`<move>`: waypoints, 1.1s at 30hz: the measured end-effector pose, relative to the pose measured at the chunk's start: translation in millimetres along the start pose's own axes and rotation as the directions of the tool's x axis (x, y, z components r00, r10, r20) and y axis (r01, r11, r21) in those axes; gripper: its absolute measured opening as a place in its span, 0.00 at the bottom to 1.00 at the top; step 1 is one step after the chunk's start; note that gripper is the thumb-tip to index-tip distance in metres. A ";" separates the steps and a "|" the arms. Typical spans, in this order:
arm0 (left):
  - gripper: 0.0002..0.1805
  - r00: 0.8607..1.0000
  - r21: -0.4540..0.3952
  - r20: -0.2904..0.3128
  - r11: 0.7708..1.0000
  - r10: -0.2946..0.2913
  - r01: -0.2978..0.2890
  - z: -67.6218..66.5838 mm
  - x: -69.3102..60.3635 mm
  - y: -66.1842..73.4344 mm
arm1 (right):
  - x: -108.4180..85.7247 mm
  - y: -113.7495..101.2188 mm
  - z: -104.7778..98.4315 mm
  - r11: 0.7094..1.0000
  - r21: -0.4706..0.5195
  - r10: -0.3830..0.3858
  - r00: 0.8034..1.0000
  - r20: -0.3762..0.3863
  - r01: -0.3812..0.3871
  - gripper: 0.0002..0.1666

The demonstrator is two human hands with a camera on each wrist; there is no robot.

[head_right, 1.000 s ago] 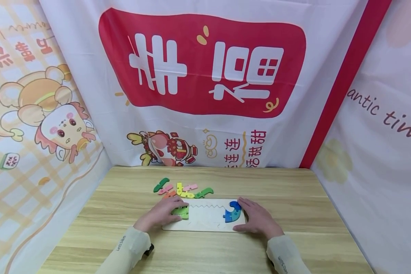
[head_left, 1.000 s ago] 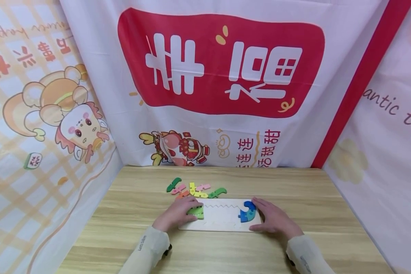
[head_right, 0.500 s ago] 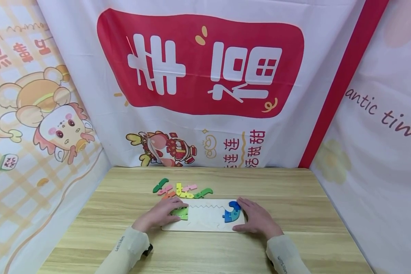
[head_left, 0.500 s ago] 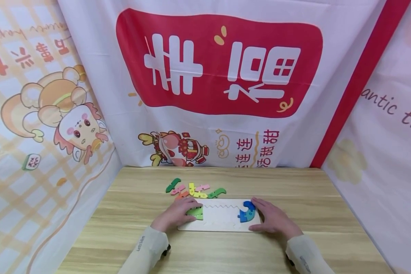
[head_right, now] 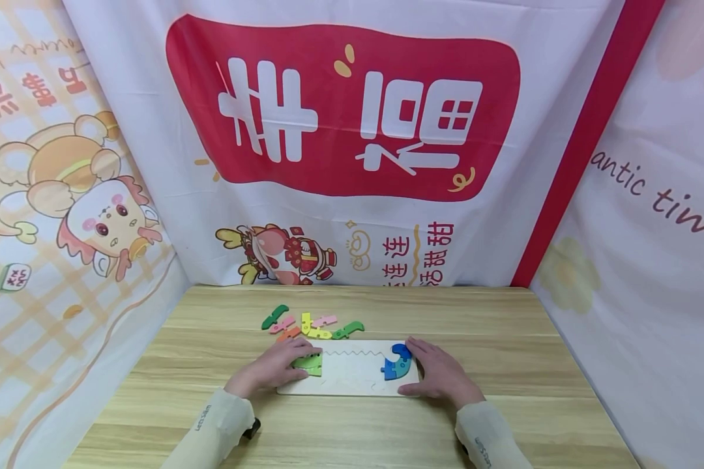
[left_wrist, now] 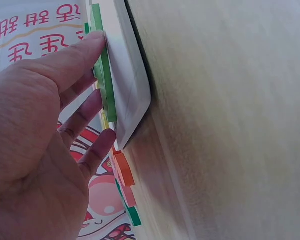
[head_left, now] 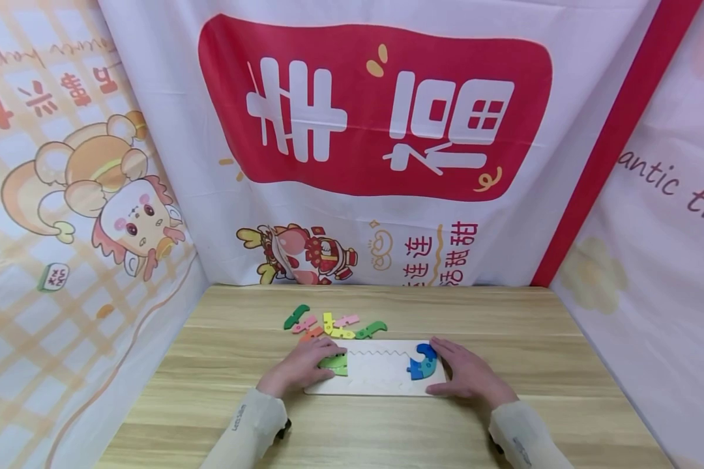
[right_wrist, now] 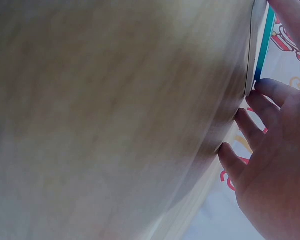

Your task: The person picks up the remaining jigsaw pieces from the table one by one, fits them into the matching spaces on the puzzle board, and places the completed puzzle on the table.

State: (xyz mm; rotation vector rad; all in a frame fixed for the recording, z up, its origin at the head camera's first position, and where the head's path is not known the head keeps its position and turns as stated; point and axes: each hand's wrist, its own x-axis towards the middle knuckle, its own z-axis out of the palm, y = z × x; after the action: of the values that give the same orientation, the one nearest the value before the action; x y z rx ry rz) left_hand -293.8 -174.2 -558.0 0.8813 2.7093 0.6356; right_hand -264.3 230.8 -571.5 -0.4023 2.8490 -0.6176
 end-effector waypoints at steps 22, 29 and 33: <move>0.27 0.969 -0.025 -0.190 0.988 -0.156 0.154 1.6 33.7 -11.1 | -2.0 6.2 1.2 1.000 -0.012 -0.011 1.000 -0.012 0.011 0.67; 0.22 0.970 -0.020 -0.193 0.989 -0.147 0.145 0.8 52.4 -7.9 | -2.3 0.4 -0.7 1.000 0.000 0.001 1.000 -0.005 -0.001 0.67; 0.20 0.970 0.030 -0.196 0.988 -0.141 0.150 0.3 59.8 -6.4 | -2.8 -4.0 -2.9 1.000 0.008 0.005 1.000 -0.001 -0.005 0.67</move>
State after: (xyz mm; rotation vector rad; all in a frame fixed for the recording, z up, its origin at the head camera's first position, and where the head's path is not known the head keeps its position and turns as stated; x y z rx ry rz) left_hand -344.5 -142.7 -565.7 0.6525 2.9383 0.6633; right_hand -261.5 229.3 -566.8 -0.3940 2.8467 -0.6276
